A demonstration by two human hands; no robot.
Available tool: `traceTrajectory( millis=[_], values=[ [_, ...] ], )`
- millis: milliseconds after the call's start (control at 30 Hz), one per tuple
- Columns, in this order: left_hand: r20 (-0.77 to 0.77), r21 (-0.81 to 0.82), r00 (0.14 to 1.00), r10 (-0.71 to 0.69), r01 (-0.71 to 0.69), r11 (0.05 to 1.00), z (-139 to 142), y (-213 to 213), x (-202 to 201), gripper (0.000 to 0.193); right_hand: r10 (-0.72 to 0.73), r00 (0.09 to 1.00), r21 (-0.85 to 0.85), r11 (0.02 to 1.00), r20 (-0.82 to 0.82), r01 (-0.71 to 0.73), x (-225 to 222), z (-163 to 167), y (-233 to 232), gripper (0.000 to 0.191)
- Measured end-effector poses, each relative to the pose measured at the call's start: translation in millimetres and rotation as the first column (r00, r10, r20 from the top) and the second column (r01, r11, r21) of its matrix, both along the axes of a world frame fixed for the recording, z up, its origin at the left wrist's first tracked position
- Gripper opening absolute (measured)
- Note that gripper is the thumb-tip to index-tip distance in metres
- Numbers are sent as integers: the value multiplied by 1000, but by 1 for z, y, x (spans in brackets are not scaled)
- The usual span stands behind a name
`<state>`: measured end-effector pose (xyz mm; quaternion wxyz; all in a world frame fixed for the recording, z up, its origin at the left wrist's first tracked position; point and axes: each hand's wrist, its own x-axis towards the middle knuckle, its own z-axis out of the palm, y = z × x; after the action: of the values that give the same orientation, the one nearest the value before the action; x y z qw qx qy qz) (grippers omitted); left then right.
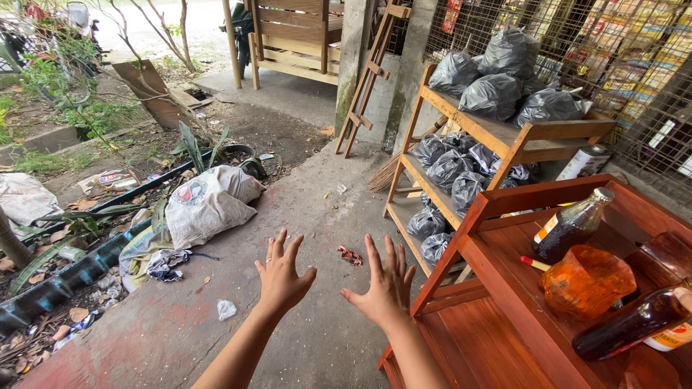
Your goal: The person pours liquid from a bottle into a small container, then uses a brush to apply the liquid to a wooden table. The person repeatedly dips the brush into the container and applies the liquid to the table surface.
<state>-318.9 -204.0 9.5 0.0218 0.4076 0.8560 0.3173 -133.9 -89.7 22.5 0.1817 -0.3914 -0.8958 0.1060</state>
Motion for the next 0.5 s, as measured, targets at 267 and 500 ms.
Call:
traceTrajectory(
  millis=[267, 500],
  values=[
    [66, -45, 998, 9, -6, 999, 5, 0, 1, 79, -70, 994, -35, 997, -83, 68, 13, -25, 21, 129],
    [89, -81, 994, -58, 65, 995, -2, 14, 21, 71, 2, 942, -74, 997, -335, -29, 39, -43, 34, 115]
  ],
)
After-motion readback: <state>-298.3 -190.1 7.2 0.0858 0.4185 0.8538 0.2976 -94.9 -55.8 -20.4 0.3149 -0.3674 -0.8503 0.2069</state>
